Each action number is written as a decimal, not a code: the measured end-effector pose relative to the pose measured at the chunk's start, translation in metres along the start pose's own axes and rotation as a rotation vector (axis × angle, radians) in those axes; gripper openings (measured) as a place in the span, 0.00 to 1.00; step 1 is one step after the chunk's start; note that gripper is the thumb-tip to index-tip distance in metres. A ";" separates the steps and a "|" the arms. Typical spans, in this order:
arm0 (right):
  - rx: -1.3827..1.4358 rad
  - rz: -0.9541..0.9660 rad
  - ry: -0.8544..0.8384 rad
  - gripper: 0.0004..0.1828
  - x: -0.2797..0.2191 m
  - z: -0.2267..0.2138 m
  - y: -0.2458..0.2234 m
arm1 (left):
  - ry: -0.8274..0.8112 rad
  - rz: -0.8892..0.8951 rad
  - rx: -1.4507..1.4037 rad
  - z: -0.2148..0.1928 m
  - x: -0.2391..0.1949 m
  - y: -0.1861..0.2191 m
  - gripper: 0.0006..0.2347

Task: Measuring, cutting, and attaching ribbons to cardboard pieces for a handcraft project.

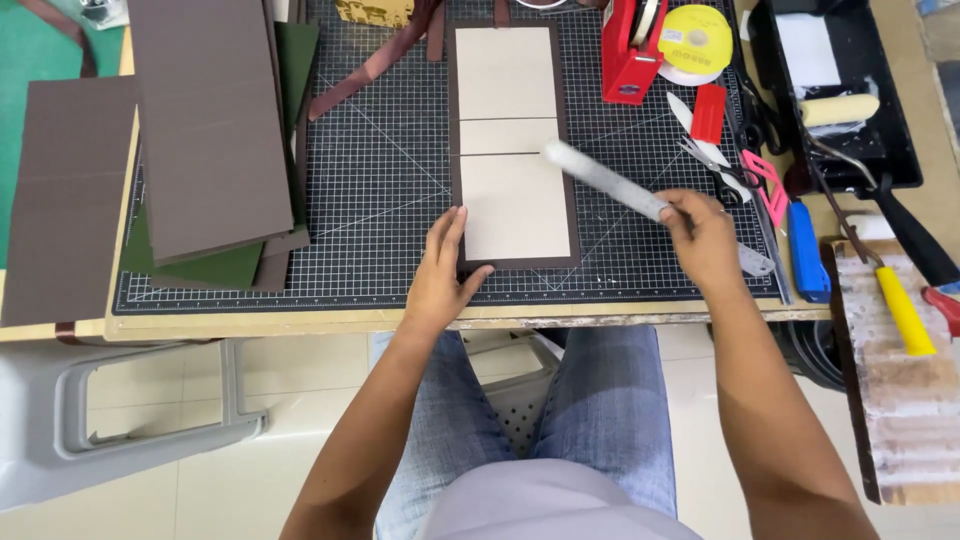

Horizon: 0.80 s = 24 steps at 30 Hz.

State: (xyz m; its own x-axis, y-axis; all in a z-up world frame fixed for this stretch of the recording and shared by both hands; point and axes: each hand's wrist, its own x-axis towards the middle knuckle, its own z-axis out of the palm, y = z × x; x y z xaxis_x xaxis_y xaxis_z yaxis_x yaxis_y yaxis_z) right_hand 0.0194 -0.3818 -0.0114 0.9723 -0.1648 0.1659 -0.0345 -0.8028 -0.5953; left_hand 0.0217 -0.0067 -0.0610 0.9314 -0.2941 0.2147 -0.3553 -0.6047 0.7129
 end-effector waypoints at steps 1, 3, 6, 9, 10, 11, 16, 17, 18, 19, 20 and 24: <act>0.033 -0.099 -0.071 0.11 -0.003 -0.006 -0.005 | -0.003 0.000 -0.008 0.000 0.000 0.001 0.41; 0.062 -0.140 -0.121 0.13 -0.011 -0.004 -0.009 | 0.018 0.005 -0.018 0.000 0.000 0.003 0.41; 0.084 -0.182 -0.215 0.18 -0.011 0.007 0.007 | 0.069 0.042 -0.028 0.006 0.003 0.009 0.39; 0.090 -0.177 -0.303 0.21 -0.008 0.017 0.020 | 0.071 0.078 -0.056 0.018 0.003 0.017 0.36; 0.095 -0.170 -0.329 0.21 -0.007 0.018 0.023 | 0.045 0.100 -0.088 0.023 0.007 0.020 0.36; 0.097 -0.170 -0.327 0.21 -0.005 0.020 0.025 | 0.044 0.102 -0.086 0.026 0.009 0.023 0.36; -0.008 -0.279 -0.259 0.19 0.000 0.029 0.039 | -0.013 0.143 -0.042 0.041 0.016 0.028 0.35; -0.008 -0.276 -0.263 0.19 -0.002 0.031 0.042 | -0.015 0.140 -0.044 0.043 0.016 0.027 0.35; -0.011 -0.309 -0.207 0.21 -0.004 0.033 0.044 | -0.013 0.132 -0.042 0.044 0.016 0.026 0.35; -0.014 -0.342 -0.151 0.23 -0.006 0.035 0.046 | -0.011 0.124 -0.040 0.045 0.017 0.025 0.35; -0.015 -0.335 -0.147 0.23 -0.010 0.037 0.051 | -0.017 0.128 -0.042 0.047 0.018 0.024 0.35; -0.007 -0.349 -0.016 0.21 -0.017 0.050 0.069 | -0.005 0.108 -0.055 0.050 0.019 0.024 0.34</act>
State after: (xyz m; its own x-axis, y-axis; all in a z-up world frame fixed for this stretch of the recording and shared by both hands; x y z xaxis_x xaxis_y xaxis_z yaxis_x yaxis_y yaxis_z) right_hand 0.0123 -0.4057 -0.0946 0.9292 0.1289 0.3463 0.2988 -0.8134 -0.4991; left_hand 0.0264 -0.0636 -0.0728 0.8872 -0.3594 0.2893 -0.4489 -0.5279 0.7209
